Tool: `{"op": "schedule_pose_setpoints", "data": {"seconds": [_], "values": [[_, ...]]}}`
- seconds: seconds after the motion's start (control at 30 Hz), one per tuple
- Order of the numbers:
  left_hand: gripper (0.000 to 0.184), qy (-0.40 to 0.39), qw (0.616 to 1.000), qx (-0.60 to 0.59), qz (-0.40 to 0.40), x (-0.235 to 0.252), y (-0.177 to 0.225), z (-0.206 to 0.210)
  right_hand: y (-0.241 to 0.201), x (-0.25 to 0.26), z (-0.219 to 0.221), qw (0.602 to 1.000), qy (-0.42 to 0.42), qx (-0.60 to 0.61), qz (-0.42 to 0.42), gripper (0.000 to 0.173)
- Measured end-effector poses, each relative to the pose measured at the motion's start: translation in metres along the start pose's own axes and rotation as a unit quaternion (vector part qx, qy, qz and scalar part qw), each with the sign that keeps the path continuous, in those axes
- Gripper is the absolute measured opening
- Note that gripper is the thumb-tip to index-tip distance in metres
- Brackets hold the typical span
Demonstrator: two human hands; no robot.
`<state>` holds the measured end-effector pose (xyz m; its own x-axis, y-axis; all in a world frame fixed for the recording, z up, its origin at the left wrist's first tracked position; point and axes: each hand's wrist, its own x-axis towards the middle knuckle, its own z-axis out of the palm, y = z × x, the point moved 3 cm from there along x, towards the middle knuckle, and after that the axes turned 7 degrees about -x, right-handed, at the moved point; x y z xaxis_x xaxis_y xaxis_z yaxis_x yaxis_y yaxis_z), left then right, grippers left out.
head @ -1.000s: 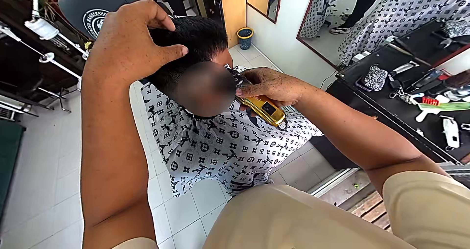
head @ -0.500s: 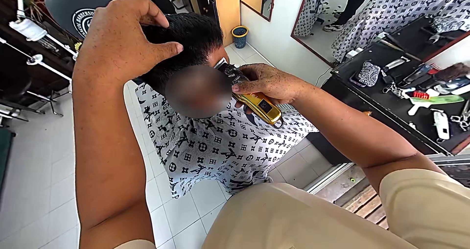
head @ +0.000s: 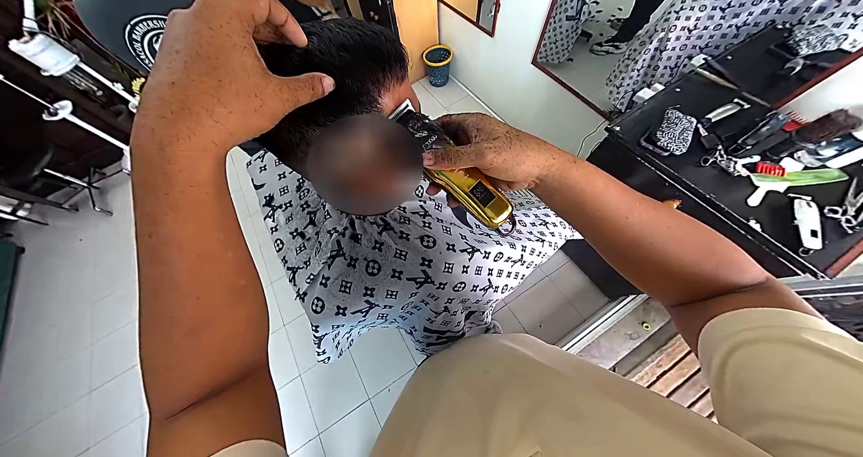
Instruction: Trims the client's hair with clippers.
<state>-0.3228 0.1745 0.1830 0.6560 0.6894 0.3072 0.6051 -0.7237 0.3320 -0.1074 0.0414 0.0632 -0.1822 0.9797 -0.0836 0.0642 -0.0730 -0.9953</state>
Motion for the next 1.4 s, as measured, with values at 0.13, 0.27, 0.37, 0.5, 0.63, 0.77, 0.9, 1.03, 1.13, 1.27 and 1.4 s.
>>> {"op": "schedule_pose_setpoints", "data": {"seconds": [0.13, 0.27, 0.37, 0.5, 0.63, 0.77, 0.9, 1.03, 1.13, 1.27, 1.4], "values": [[0.051, 0.001, 1.000, 0.003, 0.012, 0.001, 0.001, 0.000, 0.000, -0.001, 0.003, 1.000, -0.006, -0.001, 0.014, 0.030], [0.051, 0.002, 1.000, 0.000, 0.019, 0.000, 0.003, 0.000, -0.003, -0.002, 0.006, 1.000, 0.001, -0.008, 0.013, 0.031], [0.053, 0.003, 1.000, 0.004, 0.017, 0.000, 0.003, 0.000, -0.001, -0.001, 0.006, 1.000, 0.005, -0.007, 0.012, 0.032], [0.055, 0.002, 1.000, 0.006, 0.016, 0.000, 0.001, 0.001, -0.001, -0.001, 0.007, 1.000, 0.005, 0.006, -0.005, 0.031], [0.054, 0.002, 1.000, 0.002, 0.013, 0.000, 0.001, 0.000, -0.001, -0.001, 0.008, 1.000, 0.007, 0.011, 0.004, 0.031], [0.054, 0.004, 1.000, 0.003, 0.008, -0.001, 0.001, 0.001, 0.000, -0.001, 0.011, 1.000, -0.002, 0.012, 0.004, 0.031], [0.055, 0.006, 1.000, 0.006, 0.011, -0.001, -0.001, 0.001, 0.002, 0.000, 0.014, 1.000, -0.002, 0.021, -0.013, 0.034], [0.056, 0.006, 1.000, 0.009, 0.008, -0.001, -0.001, 0.001, 0.002, 0.000, 0.018, 1.000, 0.002, 0.023, 0.004, 0.035], [0.056, 0.008, 1.000, 0.011, 0.006, -0.001, -0.001, 0.001, 0.002, 0.000, 0.020, 0.999, 0.003, 0.036, -0.014, 0.035], [0.057, 0.015, 1.000, 0.014, -0.001, -0.001, 0.000, 0.000, 0.006, 0.001, 0.026, 0.997, 0.002, 0.067, -0.039, 0.035], [0.059, 0.066, 0.998, 0.010, -0.004, -0.013, 0.005, -0.005, 0.048, -0.020, 0.052, 0.993, -0.050, 0.105, -0.009, 0.045]]}}
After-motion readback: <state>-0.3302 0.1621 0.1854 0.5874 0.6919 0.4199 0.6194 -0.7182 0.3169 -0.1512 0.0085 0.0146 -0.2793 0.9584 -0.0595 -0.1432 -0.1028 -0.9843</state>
